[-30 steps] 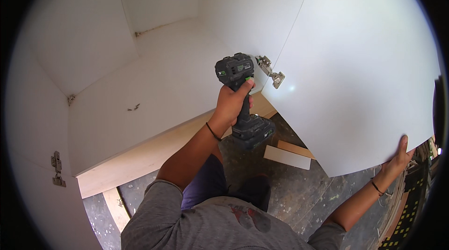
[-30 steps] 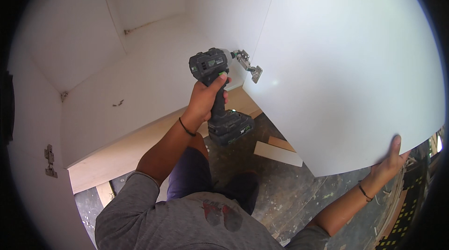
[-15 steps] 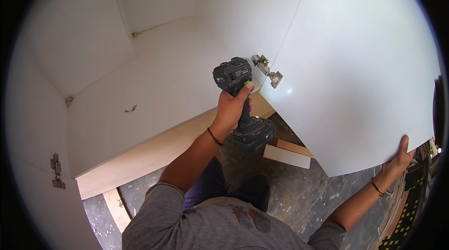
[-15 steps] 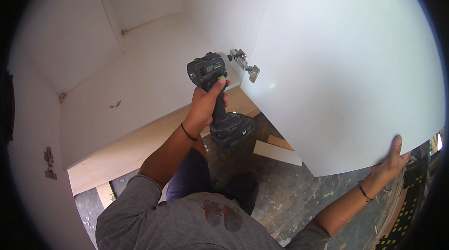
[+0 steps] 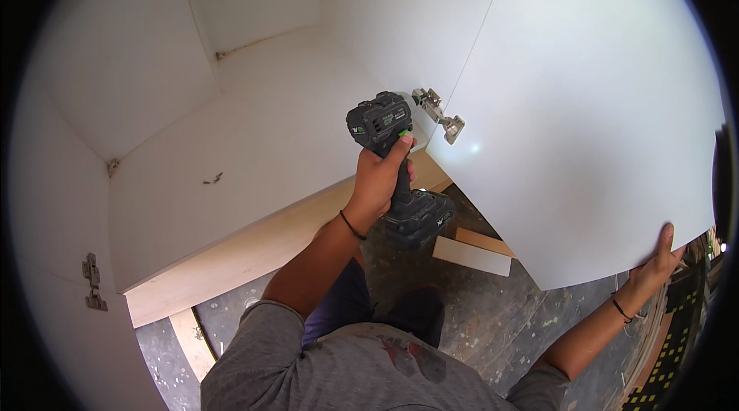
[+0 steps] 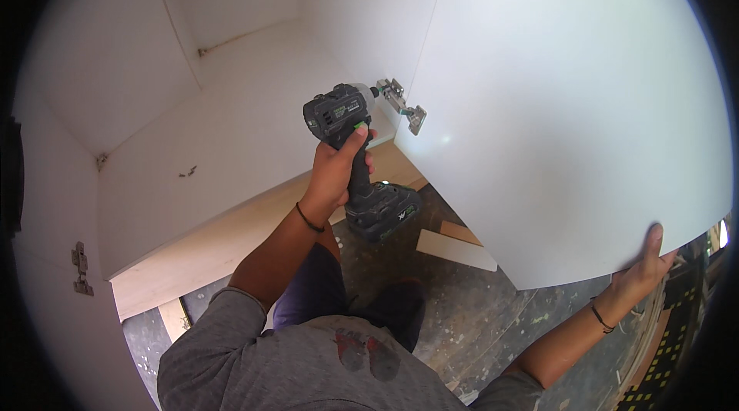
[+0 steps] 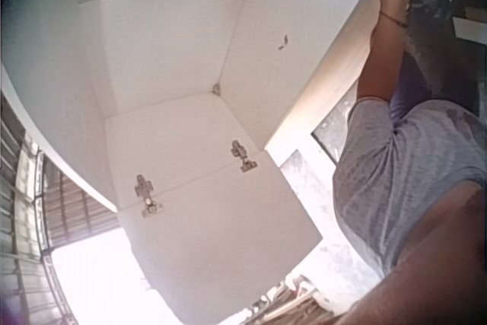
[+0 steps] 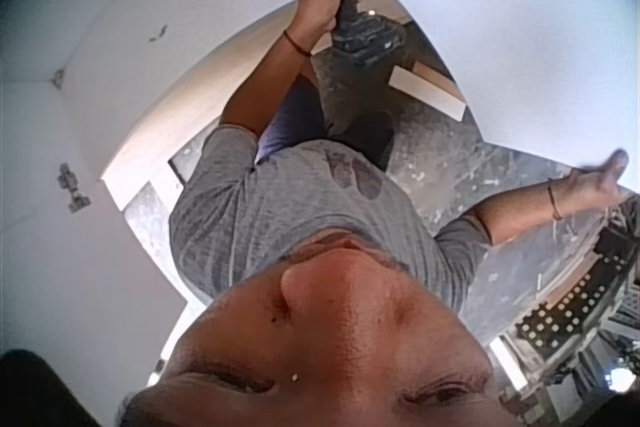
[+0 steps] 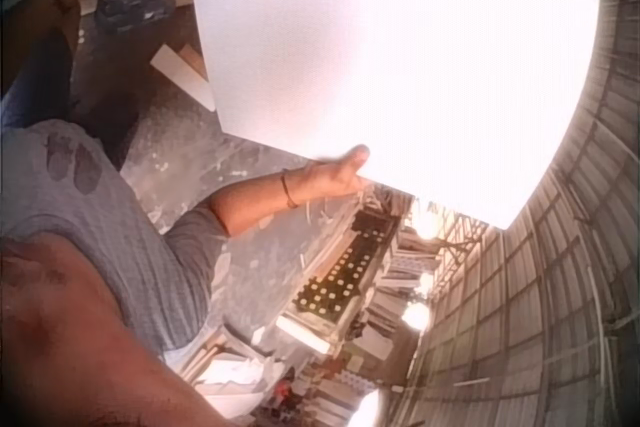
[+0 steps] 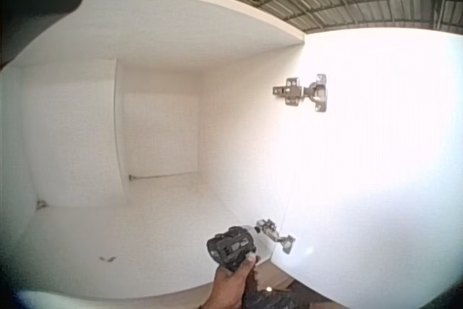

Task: The person installs hinges on a white cabinet door using a power drill. They position the door against the cabinet frame and secure the metal hinges with screws.

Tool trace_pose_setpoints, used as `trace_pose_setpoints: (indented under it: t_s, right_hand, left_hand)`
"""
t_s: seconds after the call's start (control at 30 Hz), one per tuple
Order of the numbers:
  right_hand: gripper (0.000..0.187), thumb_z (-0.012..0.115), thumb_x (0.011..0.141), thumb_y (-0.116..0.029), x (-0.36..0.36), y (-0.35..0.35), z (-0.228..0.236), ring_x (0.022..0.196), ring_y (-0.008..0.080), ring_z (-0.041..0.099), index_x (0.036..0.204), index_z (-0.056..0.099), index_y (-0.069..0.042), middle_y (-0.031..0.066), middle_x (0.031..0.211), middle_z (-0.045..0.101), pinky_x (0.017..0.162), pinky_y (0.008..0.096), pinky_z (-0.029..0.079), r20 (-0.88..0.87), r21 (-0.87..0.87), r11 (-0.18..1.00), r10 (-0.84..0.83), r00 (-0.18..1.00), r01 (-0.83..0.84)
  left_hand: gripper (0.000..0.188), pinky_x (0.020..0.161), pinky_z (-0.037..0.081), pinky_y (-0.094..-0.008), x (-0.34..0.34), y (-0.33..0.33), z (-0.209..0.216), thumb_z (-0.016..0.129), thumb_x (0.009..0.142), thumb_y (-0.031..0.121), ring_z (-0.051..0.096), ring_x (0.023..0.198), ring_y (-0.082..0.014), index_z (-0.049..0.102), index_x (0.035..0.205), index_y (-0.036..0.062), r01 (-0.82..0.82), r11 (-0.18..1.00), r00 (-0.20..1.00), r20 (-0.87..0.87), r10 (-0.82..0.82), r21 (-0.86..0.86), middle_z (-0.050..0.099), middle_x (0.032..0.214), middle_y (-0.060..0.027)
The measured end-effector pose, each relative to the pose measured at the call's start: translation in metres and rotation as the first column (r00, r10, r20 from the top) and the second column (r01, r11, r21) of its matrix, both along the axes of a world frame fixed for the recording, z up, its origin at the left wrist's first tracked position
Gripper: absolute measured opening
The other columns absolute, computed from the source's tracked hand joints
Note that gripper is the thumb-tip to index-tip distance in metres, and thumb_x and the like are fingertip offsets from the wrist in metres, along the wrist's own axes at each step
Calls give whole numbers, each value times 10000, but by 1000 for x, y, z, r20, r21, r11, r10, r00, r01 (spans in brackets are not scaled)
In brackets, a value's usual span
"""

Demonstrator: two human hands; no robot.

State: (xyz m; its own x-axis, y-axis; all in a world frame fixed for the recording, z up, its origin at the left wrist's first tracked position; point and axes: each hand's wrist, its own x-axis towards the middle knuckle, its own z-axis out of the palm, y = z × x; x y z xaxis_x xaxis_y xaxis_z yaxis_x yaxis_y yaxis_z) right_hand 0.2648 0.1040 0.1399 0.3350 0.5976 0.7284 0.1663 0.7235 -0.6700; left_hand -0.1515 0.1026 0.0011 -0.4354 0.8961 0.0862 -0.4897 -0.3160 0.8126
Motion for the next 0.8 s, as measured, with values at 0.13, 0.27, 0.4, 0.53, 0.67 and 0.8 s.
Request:
trace_pose_setpoints:
  t_s: [0.13, 0.27, 0.4, 0.53, 0.67, 0.8]
  right_hand:
    - [542, 612, 861, -208, 1, 3, 0, 1048, 219, 525, 1269, 388, 71, 164, 1186, 514, 896, 327, 422, -4, 9, 1000, 7, 1000, -7]
    - [547, 614, 860, -211, 4, 4, -1, 1049, 220, 525, 1268, 388, 73, 167, 1187, 512, 896, 328, 422, 1, 12, 1000, 5, 1000, -5]
    - [551, 616, 859, -212, 4, 4, -1, 1045, 222, 526, 1270, 384, 74, 168, 1184, 512, 896, 330, 423, 1, 1, 1000, 9, 1000, -9]
    - [554, 616, 859, -214, 5, 6, -1, 1042, 223, 526, 1270, 382, 75, 167, 1182, 513, 895, 329, 423, 2, 15, 1000, 23, 1000, -23]
    - [557, 617, 858, -216, 2, 3, -1, 1046, 221, 523, 1271, 382, 74, 166, 1187, 510, 901, 327, 416, -9, 11, 1000, 6, 1000, -6]
    - [555, 618, 859, -218, 0, 3, -1, 1048, 218, 521, 1270, 385, 74, 165, 1190, 508, 906, 326, 411, -11, 10, 1000, 0, 1000, 0]
  left_hand:
    - [255, 444, 428, -257, -3, 0, -1, 642, 850, 251, 514, 471, -110, 597, 868, 1, 20, 1000, 999, -30, -21, -20, 555, 617, -34]
    - [254, 493, 471, -267, -3, 2, -1, 618, 868, 222, 537, 568, -106, 557, 992, 9, 76, 997, 997, -34, -76, -6, 615, 904, -74]
    - [227, 449, 435, -263, -5, 3, -1, 661, 832, 217, 521, 488, -118, 586, 884, 10, 25, 1000, 999, -25, -26, -14, 565, 653, -38]
    - [234, 495, 474, -273, -13, 5, -2, 645, 841, 188, 544, 571, -110, 560, 972, 15, 163, 985, 986, -36, -165, -50, 613, 902, -77]
    - [208, 494, 473, -274, -14, 6, 0, 657, 825, 166, 542, 569, -109, 565, 950, 28, 145, 988, 988, -41, -147, -51, 607, 882, -71]
    - [196, 497, 471, -272, -17, 6, -2, 652, 823, 155, 535, 564, -107, 567, 952, 34, 167, 984, 986, -7, -168, -58, 603, 878, -67]
